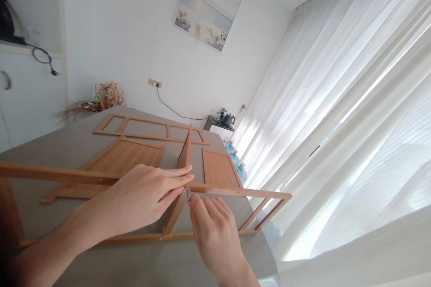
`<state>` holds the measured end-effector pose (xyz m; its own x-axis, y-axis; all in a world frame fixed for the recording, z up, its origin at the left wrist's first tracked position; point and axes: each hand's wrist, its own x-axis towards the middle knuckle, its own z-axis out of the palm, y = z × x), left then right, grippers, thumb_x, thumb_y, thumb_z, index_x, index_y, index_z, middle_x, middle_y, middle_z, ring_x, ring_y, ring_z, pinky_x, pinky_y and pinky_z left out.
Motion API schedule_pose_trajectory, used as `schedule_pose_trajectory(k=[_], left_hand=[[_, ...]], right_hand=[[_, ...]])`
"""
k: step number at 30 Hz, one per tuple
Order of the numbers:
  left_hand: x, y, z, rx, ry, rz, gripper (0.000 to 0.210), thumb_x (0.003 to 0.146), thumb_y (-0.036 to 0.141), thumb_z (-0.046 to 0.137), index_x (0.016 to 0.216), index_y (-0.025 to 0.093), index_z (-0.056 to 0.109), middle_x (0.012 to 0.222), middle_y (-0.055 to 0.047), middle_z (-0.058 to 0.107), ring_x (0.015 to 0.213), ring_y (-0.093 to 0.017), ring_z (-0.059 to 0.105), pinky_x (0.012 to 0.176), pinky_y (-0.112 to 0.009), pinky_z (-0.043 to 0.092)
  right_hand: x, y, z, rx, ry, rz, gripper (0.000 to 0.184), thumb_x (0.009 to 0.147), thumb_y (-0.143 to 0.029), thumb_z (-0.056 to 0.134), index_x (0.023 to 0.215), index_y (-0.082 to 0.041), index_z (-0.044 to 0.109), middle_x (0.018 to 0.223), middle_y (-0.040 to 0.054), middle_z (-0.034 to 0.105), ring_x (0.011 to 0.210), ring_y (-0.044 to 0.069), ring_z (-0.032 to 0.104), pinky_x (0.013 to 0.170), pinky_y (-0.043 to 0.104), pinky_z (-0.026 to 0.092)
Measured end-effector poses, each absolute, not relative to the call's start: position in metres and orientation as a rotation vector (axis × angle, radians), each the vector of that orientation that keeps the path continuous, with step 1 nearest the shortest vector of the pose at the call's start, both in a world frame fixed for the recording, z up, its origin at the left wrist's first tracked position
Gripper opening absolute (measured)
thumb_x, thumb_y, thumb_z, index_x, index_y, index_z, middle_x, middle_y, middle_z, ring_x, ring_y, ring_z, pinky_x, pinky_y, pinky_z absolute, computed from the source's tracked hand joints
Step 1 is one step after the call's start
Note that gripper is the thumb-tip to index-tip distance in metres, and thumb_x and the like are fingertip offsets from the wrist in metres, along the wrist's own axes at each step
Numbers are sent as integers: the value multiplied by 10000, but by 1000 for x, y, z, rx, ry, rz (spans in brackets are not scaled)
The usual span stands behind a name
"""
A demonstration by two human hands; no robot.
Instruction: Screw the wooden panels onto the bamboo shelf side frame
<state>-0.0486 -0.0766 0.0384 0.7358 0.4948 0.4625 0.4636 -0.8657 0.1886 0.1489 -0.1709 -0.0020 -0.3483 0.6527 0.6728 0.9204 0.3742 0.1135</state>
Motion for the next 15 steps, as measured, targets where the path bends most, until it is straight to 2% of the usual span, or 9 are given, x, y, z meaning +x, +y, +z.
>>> schedule_pose_trajectory(k=[6, 11, 15], left_hand=[[-49, -76, 37, 2831, 808, 787, 422, 1012, 307, 374, 1357, 342, 617, 1446, -1, 571, 1101, -233, 715, 877, -337, 559], [-49, -76, 37, 2819, 801, 801, 416, 1011, 314, 380, 1348, 340, 623, 1435, -15, 587, 1097, -233, 716, 874, -331, 558], [-49, -76, 38, 2823, 795, 813, 414, 1008, 310, 373, 1309, 330, 655, 1430, -18, 591, 1073, -236, 725, 856, -336, 567]], right_hand=[[146, -173, 2, -1331, -2126, -694, 103, 987, -98, 497, 989, -183, 555, 668, -29, 496, 571, 127, 375, 568, 285, 313], [145, -173, 3, -1359, -2162, -668, 108, 988, -95, 489, 981, -185, 549, 683, -25, 506, 587, 130, 387, 571, 284, 319], [146, -175, 14, -1363, -2215, -728, 166, 988, -92, 469, 867, -199, 507, 671, -25, 490, 582, 130, 382, 569, 283, 319]])
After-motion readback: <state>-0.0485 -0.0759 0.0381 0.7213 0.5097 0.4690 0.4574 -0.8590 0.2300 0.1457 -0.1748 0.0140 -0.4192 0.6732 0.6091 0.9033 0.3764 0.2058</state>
